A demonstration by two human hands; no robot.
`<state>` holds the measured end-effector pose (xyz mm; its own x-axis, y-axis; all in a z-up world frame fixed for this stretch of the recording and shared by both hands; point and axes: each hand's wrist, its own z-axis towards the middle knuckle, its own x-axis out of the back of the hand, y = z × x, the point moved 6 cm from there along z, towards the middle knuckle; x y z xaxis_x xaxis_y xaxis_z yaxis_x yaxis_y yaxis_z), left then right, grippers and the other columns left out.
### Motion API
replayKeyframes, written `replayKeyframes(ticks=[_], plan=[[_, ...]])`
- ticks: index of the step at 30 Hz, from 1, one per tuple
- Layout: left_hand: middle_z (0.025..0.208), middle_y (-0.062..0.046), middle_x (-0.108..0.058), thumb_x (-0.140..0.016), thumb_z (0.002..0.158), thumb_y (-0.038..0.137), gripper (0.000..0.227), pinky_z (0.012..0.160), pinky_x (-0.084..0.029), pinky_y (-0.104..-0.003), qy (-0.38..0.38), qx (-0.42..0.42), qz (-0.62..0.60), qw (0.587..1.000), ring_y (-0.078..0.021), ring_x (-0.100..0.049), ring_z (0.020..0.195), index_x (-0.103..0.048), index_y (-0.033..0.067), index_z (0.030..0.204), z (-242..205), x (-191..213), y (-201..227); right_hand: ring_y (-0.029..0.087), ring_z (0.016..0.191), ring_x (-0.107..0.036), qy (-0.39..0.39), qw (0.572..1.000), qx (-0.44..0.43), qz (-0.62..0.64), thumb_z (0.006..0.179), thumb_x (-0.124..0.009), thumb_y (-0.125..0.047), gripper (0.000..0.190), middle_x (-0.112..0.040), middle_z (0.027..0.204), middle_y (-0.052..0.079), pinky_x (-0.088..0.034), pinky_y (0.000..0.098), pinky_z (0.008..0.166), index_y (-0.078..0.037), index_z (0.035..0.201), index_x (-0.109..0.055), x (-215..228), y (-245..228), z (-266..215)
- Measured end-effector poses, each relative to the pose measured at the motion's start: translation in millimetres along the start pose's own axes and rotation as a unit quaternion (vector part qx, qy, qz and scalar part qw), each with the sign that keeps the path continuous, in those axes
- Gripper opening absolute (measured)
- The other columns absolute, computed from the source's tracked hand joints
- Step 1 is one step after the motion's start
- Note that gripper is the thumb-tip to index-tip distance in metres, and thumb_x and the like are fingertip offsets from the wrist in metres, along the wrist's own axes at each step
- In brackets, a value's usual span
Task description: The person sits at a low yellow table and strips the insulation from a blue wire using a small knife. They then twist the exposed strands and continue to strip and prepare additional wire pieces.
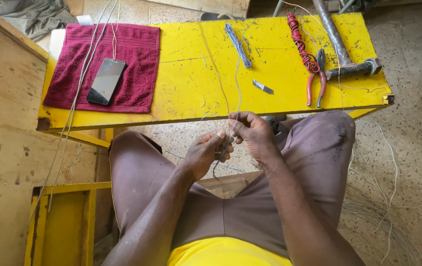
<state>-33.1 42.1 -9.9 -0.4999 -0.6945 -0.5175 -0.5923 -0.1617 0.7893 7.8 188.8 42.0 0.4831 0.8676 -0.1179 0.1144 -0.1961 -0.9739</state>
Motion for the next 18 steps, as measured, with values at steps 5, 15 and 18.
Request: replayKeyframes(ticks=[5, 15, 18], plan=[[0.097, -0.011, -0.077, -0.076, 0.103, 0.021, 0.027, 0.080, -0.066, -0.029, 0.001, -0.052, 0.091, 0.994, -0.0168, -0.077, 0.089, -0.076, 0.0008, 0.121, -6.0, 1.1, 9.7, 0.012, 0.074, -0.070, 0.029, 0.999, 0.017, -0.001, 0.097, -0.083, -0.015, 0.028, -0.069, 0.092, 0.009, -0.064, 0.0224, 0.060, 0.000, 0.118, -0.073, 5.1, -5.8, -4.0], [0.085, -0.018, -0.077, -0.075, 0.102, 0.018, 0.021, 0.055, -0.069, -0.038, -0.004, 0.024, -0.043, 0.999, -0.0286, -0.080, 0.067, -0.062, 0.0048, 0.111, -2.8, 2.6, -13.4, 0.010, 0.071, -0.068, -0.007, 0.996, 0.094, -0.006, 0.092, -0.090, -0.016, 0.035, -0.065, 0.084, 0.006, -0.062, 0.0216, 0.057, -0.001, 0.119, -0.073, 0.8, 4.9, -1.0], [0.086, -0.019, -0.078, -0.067, 0.108, 0.028, 0.025, 0.060, -0.070, -0.038, -0.024, 0.017, -0.047, 0.998, -0.0277, -0.081, 0.071, -0.065, 0.0024, 0.110, -4.7, -9.6, -17.9, 0.006, 0.070, -0.066, 0.013, 0.996, 0.089, -0.029, 0.091, -0.091, -0.017, 0.029, -0.068, 0.083, 0.004, -0.058, 0.0186, 0.055, -0.003, 0.111, -0.076, 7.1, 2.5, 1.2]])
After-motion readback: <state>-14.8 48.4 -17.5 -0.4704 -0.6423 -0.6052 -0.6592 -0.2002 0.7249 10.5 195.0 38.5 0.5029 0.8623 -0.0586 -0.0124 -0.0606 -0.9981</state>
